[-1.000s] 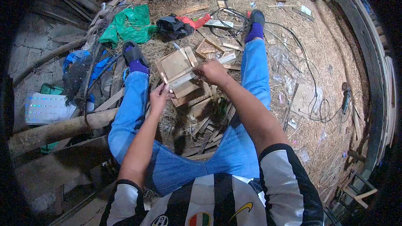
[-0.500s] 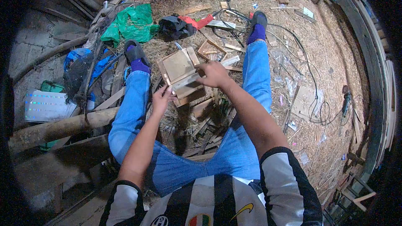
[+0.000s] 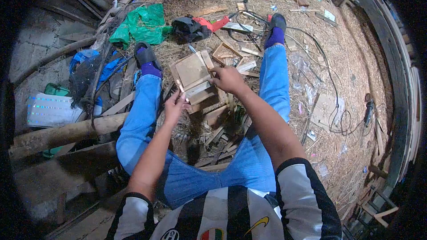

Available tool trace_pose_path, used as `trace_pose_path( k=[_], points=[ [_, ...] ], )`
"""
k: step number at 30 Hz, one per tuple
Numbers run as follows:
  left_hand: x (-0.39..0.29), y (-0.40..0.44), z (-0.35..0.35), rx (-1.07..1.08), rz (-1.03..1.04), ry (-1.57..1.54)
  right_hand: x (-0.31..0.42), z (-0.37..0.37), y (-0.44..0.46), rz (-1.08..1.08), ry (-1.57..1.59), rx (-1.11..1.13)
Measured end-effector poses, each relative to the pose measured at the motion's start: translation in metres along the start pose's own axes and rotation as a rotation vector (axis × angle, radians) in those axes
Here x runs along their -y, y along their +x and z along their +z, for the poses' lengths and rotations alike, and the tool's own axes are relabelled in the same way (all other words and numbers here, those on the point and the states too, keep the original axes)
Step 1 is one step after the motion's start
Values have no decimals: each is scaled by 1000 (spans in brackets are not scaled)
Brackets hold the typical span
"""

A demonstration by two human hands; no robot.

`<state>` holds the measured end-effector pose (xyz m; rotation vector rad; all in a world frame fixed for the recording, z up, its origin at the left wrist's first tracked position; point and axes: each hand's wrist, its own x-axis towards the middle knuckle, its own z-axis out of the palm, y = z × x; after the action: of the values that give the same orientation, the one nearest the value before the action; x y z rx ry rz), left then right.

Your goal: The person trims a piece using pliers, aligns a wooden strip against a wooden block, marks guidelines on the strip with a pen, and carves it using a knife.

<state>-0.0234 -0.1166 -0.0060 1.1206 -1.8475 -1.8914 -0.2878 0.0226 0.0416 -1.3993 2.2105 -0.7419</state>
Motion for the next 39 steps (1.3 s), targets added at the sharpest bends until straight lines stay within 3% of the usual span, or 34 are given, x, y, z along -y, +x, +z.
trace_pose_path(
  k=[7,13,16,19,23,26,33,39],
  points=[
    [-9,-4,1,11,-69,-48,10,-11,-12,-44,-74,-3],
    [-15,2,-2,-23,-248,-167,-11,9,-12,-251,40,-29],
    [-15,3,-4,-34,-260,-146,-13,8,-15,-209,-9,57],
    [-16,1,-3,-22,-188,-62,-9,-1,-20,49,209,-192],
    [-7,6,2,-48,-66,12,-18,-8,-28,197,146,-132],
    [-16,4,6,-66,-8,-24,-30,14,-33,116,187,-97],
    [-38,-2,7,-98,23,-159,-1,12,-28,204,218,-33],
    [-64,-5,5,-132,-110,-360,26,-16,-23,184,349,-124]
  ],
)
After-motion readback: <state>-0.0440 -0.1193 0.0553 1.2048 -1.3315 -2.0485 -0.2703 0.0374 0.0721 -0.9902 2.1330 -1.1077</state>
